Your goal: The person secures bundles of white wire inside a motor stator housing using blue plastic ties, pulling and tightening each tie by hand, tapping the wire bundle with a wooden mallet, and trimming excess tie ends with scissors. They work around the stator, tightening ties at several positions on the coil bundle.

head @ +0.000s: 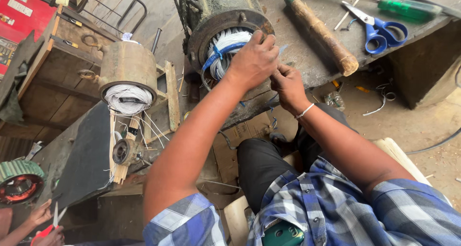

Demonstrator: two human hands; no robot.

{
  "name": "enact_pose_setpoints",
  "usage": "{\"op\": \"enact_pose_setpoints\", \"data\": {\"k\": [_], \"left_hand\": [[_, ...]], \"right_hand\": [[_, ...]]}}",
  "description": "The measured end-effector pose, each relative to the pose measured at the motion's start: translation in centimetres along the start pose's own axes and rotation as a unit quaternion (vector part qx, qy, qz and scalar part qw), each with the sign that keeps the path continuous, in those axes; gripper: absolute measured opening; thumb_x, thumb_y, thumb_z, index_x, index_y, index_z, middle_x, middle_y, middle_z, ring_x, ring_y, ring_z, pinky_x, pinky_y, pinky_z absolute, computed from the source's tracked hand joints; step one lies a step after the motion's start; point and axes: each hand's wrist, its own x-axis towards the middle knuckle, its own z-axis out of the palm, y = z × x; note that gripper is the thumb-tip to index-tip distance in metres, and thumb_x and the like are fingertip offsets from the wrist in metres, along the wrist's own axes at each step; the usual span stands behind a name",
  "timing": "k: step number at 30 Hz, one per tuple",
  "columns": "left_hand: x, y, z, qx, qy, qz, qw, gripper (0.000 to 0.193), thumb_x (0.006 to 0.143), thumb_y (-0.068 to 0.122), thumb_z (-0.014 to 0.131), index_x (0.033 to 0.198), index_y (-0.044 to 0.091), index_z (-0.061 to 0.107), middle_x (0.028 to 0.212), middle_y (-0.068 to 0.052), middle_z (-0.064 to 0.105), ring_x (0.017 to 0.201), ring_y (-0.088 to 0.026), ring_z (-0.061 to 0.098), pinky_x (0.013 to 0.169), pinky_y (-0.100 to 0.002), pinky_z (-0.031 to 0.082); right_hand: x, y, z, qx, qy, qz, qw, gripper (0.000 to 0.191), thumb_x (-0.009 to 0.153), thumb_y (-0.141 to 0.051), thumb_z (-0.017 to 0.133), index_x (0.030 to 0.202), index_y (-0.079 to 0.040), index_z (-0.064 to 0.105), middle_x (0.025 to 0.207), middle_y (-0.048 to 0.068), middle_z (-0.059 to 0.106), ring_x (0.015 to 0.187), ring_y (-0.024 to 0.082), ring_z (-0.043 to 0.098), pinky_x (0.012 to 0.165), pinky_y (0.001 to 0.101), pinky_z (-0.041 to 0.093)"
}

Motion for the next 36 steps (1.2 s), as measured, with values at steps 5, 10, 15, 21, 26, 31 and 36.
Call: {"op": "enact_pose_setpoints", "data": {"k": [5,10,15,21,26,31,36], "left_hand": [[-1.3,-0.8,0.2,0.011,0.052,0.069,0.996,0.017,0.088,0.022,0.062,0.075,0.016,0.072,0.083,-0.003,0.069,0.096,-0.022,0.061,0.101,-0.039,0.042],[-1.9,-0.4,0.5,-0.003,0.06,0.067,0.996,0.017,0.088,0.023,0.061,0.079,0.015,0.073,0.084,-0.003,0.068,0.099,-0.023,0.061,0.098,-0.04,0.043],[-1.0,-0.3,0.5,-0.056,0.012,0.026,0.998,0.016,0.087,0.023,0.064,0.076,0.018,0.073,0.096,0.0,0.069,0.111,-0.022,0.058,0.101,-0.044,0.042],[0.7,-0.6,-0.7,-0.061,-0.187,-0.027,0.98,0.021,0.087,0.034,0.065,0.09,0.019,0.08,0.112,-0.003,0.067,0.124,-0.025,0.051,0.109,-0.055,0.033],[1.6,-0.4,-1.6,-0.066,-0.28,-0.062,0.956,0.033,0.089,0.041,0.063,0.106,0.017,0.079,0.131,-0.007,0.059,0.136,-0.027,0.04,0.113,-0.057,0.025],[0.2,0.8,-1.3,0.003,-0.16,-0.012,0.987,0.022,0.092,0.023,0.061,0.091,0.012,0.079,0.11,-0.007,0.067,0.121,-0.027,0.054,0.103,-0.047,0.039],[-3.9,3.9,-1.6,0.015,-0.02,-0.085,0.996,0.02,0.09,0.018,0.061,0.083,0.004,0.073,0.086,-0.011,0.067,0.097,-0.027,0.058,0.086,-0.04,0.045]], "right_hand": [[0.1,-0.2,-0.3,0.01,-0.008,0.033,0.999,0.025,0.1,-0.025,0.071,0.084,-0.007,0.063,0.067,-0.006,0.047,0.058,0.006,0.038,0.052,0.0244,0.031],[0.2,-0.2,-0.4,0.012,-0.004,0.059,0.998,0.023,0.097,-0.019,0.071,0.08,-0.008,0.061,0.067,-0.004,0.05,0.057,0.008,0.04,0.051,0.0253,0.032],[0.3,-0.7,-0.6,-0.01,-0.031,0.086,0.996,0.025,0.1,-0.021,0.07,0.081,-0.008,0.061,0.068,-0.005,0.048,0.057,0.007,0.037,0.051,0.025,0.031],[0.4,-1.8,-0.5,-0.117,-0.044,0.077,0.989,0.021,0.1,-0.023,0.068,0.089,-0.005,0.068,0.067,-0.006,0.05,0.057,0.006,0.039,0.052,0.0251,0.035],[0.7,-3.2,-0.7,-0.287,-0.091,0.005,0.954,0.023,0.1,-0.024,0.067,0.1,-0.002,0.074,0.073,-0.008,0.057,0.064,0.003,0.045,0.056,0.0253,0.042],[0.8,-4.3,-0.8,-0.348,-0.099,-0.006,0.932,0.022,0.1,-0.021,0.066,0.098,0.0,0.073,0.075,-0.007,0.062,0.068,0.003,0.052,0.059,0.0248,0.049],[0.1,-4.5,0.0,-0.279,-0.12,0.022,0.953,0.022,0.1,-0.025,0.061,0.109,-0.008,0.071,0.076,-0.009,0.061,0.065,0.002,0.051,0.057,0.0227,0.048]]}}
